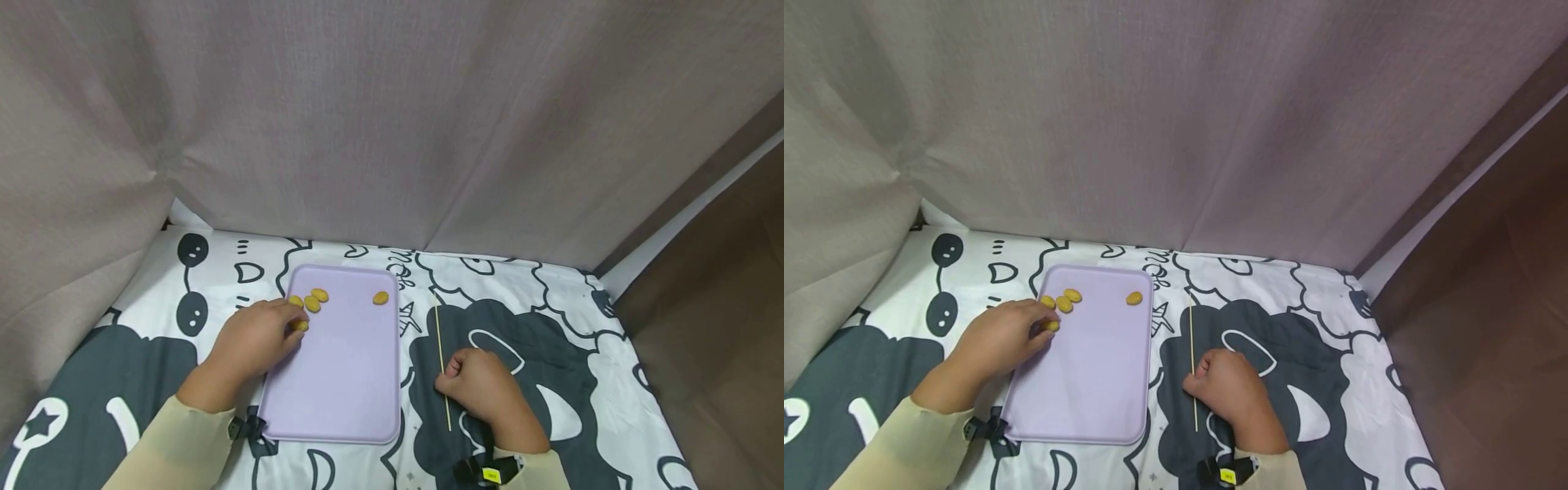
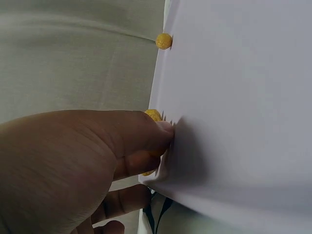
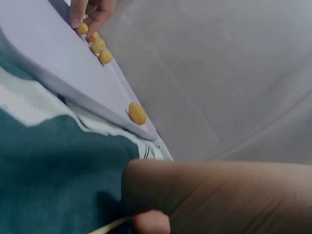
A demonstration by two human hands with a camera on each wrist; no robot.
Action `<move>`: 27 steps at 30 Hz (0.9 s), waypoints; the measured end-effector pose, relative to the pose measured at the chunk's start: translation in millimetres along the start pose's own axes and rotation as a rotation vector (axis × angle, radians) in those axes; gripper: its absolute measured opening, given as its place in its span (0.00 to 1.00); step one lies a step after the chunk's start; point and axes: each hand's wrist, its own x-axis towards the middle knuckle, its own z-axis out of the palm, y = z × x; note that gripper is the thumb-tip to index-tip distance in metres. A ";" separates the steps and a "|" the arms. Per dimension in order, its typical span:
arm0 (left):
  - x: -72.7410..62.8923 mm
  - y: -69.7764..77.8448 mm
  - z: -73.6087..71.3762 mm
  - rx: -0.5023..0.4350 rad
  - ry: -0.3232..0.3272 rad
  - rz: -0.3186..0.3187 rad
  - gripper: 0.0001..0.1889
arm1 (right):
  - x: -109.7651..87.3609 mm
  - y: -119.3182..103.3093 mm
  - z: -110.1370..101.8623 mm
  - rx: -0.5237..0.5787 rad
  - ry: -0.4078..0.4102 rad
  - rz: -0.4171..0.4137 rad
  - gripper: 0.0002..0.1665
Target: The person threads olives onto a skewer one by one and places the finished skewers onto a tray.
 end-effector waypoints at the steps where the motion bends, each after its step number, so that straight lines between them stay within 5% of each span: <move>1: -0.1 -0.1 0.0 0.000 0.001 0.001 0.13 | -0.5 -0.7 -0.3 0.002 -0.001 0.009 0.11; 16: -9.2 20.4 -11.2 -0.141 0.092 0.055 0.09 | -0.1 0.8 -1.7 0.047 0.052 0.055 0.10; 20: -12.4 32.8 -19.4 -0.292 0.137 0.059 0.11 | 1.4 3.9 -3.9 0.067 0.109 0.026 0.09; 27: -14.7 50.2 -23.3 -0.756 0.153 -0.030 0.12 | 3.8 4.6 -0.5 0.235 0.127 -0.103 0.06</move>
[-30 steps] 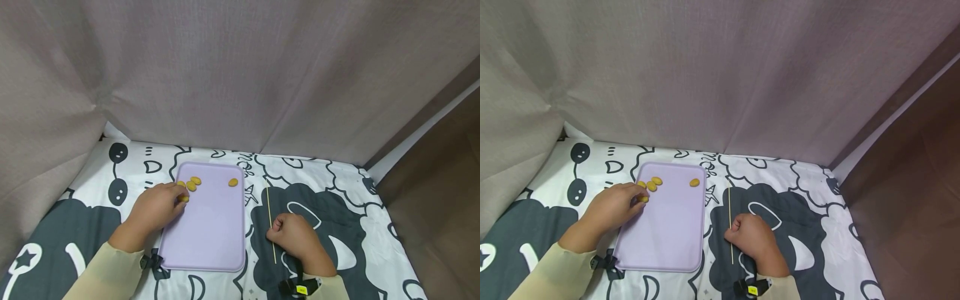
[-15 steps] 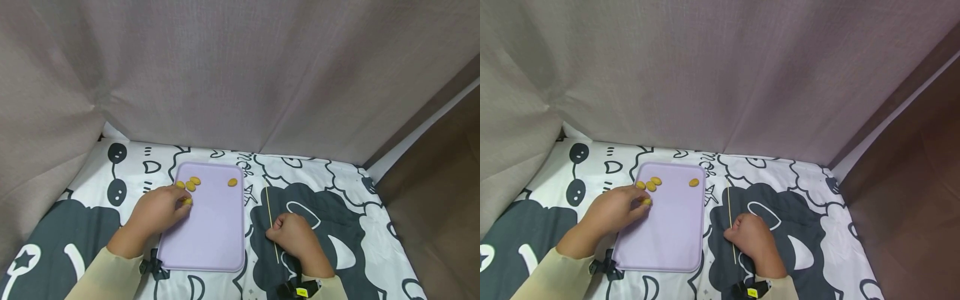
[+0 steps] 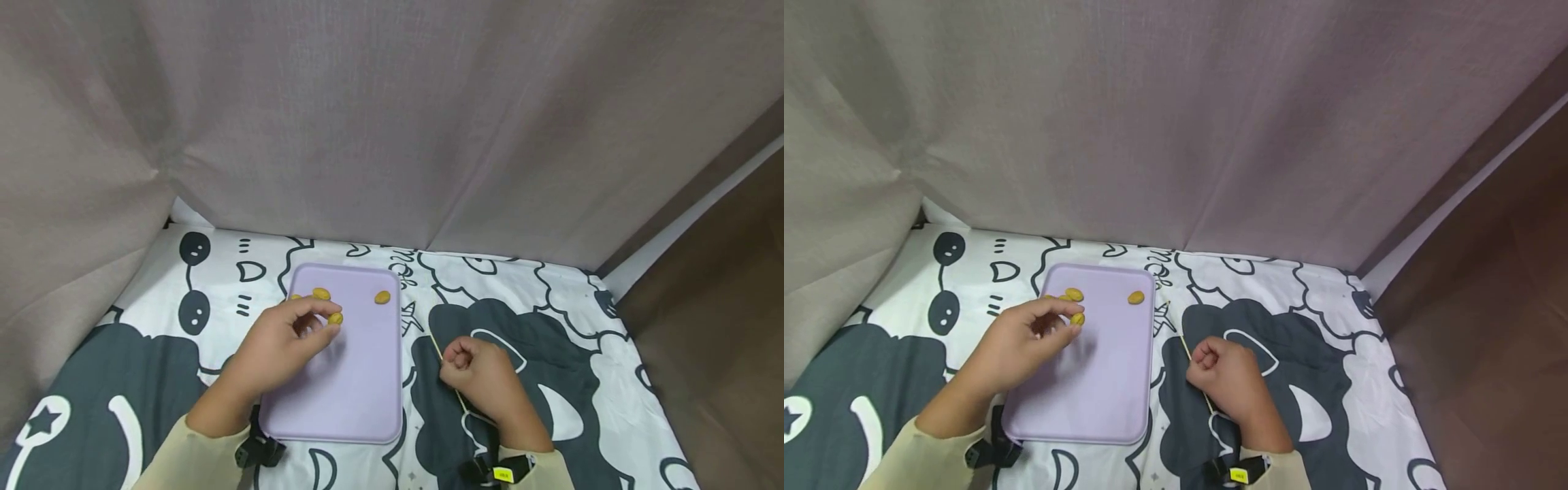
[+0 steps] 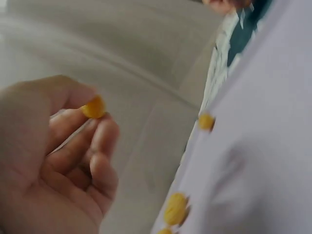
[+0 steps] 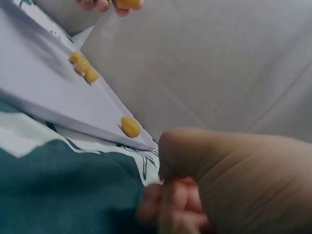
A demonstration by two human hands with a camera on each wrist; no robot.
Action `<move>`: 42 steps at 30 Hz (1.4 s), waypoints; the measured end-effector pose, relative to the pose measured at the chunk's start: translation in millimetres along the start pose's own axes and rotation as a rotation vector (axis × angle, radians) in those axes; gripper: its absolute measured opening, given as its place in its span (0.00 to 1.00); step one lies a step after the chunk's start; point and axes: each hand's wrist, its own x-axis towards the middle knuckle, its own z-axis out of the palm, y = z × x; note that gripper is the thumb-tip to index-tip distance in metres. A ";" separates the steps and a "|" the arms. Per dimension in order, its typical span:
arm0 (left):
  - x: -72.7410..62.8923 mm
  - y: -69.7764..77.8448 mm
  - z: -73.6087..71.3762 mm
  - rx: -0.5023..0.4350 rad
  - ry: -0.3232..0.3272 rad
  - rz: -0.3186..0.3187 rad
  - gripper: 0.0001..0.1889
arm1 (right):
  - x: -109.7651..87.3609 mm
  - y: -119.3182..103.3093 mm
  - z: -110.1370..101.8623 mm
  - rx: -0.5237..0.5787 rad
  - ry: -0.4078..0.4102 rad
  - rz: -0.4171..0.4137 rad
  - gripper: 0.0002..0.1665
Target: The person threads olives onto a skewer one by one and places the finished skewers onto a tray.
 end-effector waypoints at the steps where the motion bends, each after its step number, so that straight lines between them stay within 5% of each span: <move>1: 0.1 -0.1 1.5 -0.071 0.005 -0.032 0.13 | 0.1 -0.7 1.3 0.046 -0.005 -0.022 0.06; 7: 1.9 -6.9 8.9 -0.522 0.047 -0.197 0.13 | -1.3 -5.1 7.8 0.234 0.005 -0.144 0.13; 14: 6.2 -24.9 18.9 -0.852 0.088 -0.231 0.17 | -4.1 -3.6 15.4 0.378 -0.009 -0.258 0.13; 23: 11.2 -49.4 31.9 -0.968 0.174 -0.331 0.19 | -4.6 -0.2 34.5 0.439 -0.039 -0.328 0.09; 35: 9.8 -54.7 32.3 -1.044 0.146 -0.299 0.15 | -1.5 5.0 40.2 0.493 0.005 -0.284 0.03; 42: 10.5 -54.6 33.5 -1.029 0.135 -0.297 0.15 | -2.0 5.3 39.5 0.465 -0.009 -0.244 0.12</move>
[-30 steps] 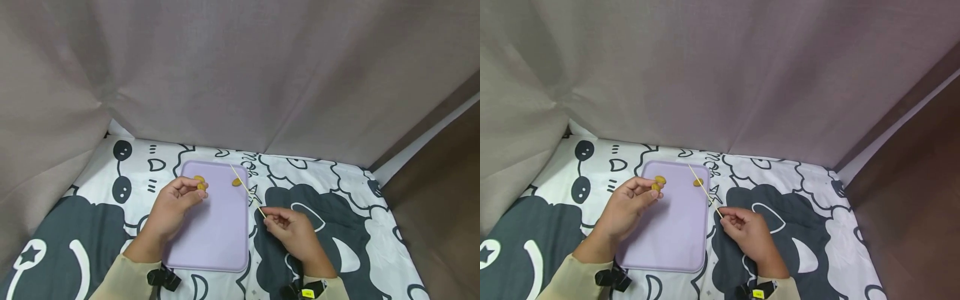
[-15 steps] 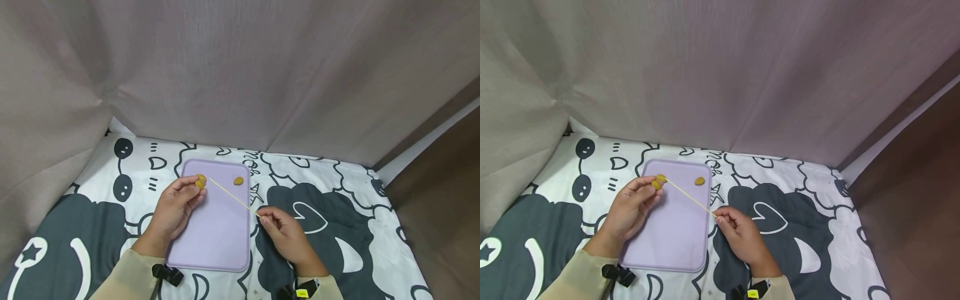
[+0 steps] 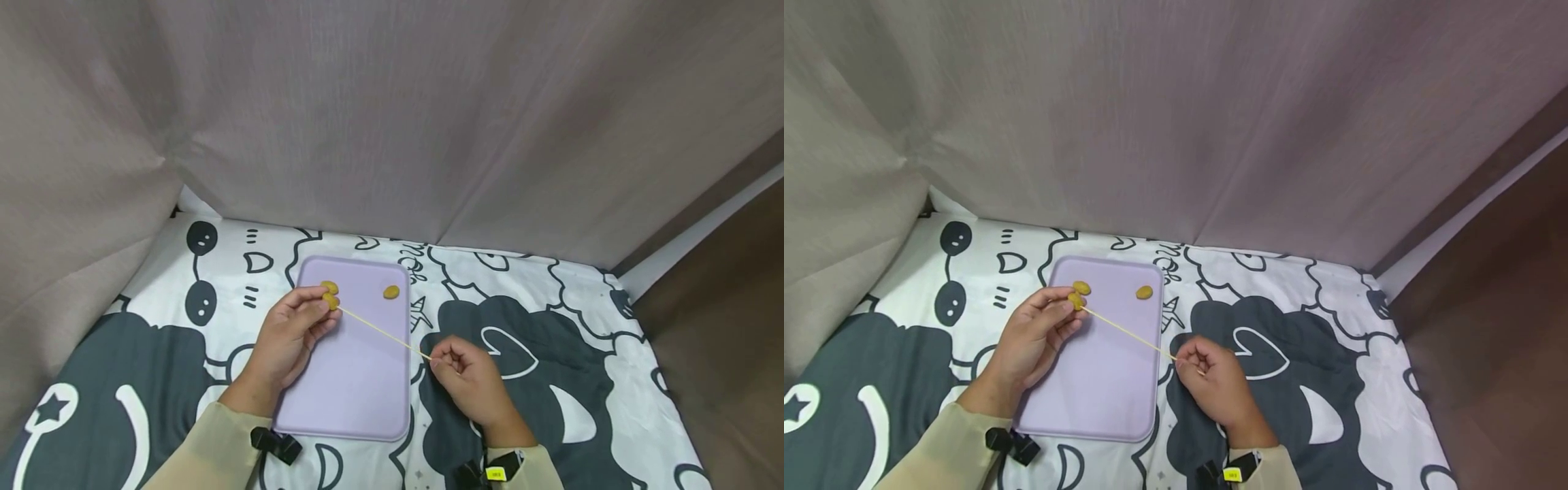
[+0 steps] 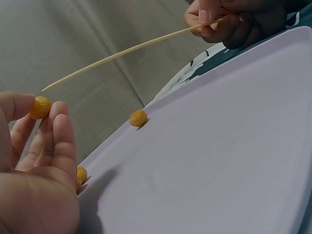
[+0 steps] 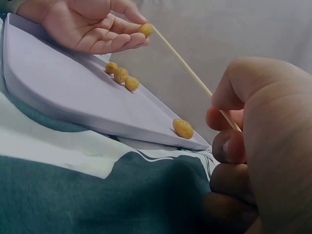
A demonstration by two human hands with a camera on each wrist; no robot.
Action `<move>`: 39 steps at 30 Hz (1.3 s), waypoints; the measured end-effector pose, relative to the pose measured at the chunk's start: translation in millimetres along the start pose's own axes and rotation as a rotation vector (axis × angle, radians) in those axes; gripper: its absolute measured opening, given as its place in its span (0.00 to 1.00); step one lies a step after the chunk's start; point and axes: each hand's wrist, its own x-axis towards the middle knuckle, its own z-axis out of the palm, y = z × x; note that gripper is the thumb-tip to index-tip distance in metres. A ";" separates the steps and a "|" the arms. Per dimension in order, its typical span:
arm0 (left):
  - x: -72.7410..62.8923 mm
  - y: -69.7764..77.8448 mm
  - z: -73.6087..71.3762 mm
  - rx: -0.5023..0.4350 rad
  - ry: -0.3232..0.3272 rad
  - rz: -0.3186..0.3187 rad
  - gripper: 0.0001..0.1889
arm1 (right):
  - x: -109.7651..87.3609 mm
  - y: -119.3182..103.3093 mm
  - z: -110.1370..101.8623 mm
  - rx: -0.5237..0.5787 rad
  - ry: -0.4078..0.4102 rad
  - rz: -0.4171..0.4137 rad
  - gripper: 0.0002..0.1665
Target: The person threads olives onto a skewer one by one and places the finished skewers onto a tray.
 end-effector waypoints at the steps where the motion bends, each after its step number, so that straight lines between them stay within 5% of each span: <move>1: 0.0 0.0 0.1 0.000 -0.002 -0.001 0.14 | 0.1 -0.3 -0.2 -0.008 -0.003 -0.002 0.12; 21: -1.2 -3.5 -0.4 0.016 -0.055 0.039 0.17 | -0.3 3.0 -2.1 -0.028 -0.008 -0.008 0.13; 39: -1.8 -1.8 2.5 0.102 -0.034 0.025 0.15 | 1.4 1.3 -1.3 -0.057 -0.023 0.012 0.13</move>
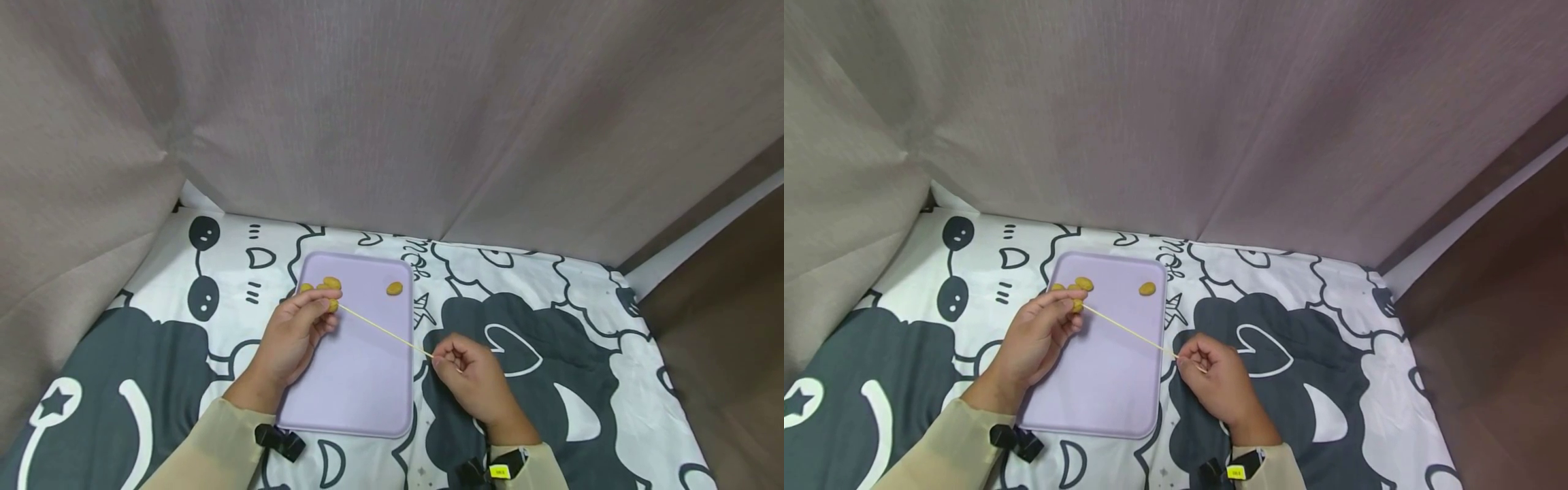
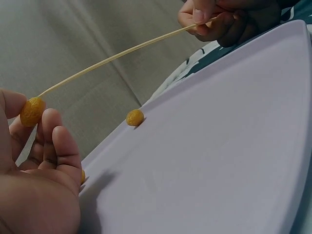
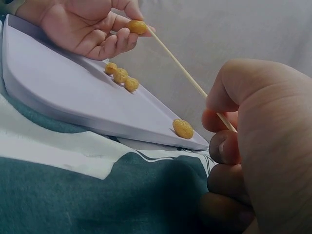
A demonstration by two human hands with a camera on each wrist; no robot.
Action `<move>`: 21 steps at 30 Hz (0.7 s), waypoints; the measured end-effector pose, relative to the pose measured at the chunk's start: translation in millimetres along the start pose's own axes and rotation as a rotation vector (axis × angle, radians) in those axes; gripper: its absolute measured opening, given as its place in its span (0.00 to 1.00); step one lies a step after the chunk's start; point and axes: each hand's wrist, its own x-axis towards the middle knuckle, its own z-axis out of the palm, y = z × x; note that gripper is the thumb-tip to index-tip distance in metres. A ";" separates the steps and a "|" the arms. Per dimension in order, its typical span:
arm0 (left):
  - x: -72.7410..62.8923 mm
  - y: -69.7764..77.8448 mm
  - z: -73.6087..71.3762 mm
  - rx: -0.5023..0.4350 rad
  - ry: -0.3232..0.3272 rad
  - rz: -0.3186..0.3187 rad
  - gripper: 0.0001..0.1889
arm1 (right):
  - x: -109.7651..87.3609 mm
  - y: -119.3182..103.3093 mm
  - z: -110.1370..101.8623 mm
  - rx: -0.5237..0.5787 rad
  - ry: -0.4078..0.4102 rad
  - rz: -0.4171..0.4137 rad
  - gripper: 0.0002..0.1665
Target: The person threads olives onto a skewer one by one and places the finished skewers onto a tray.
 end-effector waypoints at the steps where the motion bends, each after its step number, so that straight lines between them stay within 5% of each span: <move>1: 0.1 0.0 0.0 0.001 0.001 0.001 0.15 | 0.1 0.0 0.0 -0.001 -0.002 -0.001 0.13; 12: 2.4 -0.8 1.2 -0.039 0.001 0.047 0.04 | 0.8 -0.5 0.1 -0.016 -0.016 -0.003 0.13; 21: 2.1 -2.3 -1.5 -0.007 -0.026 0.084 0.14 | 1.0 -1.1 0.1 -0.019 -0.019 -0.017 0.13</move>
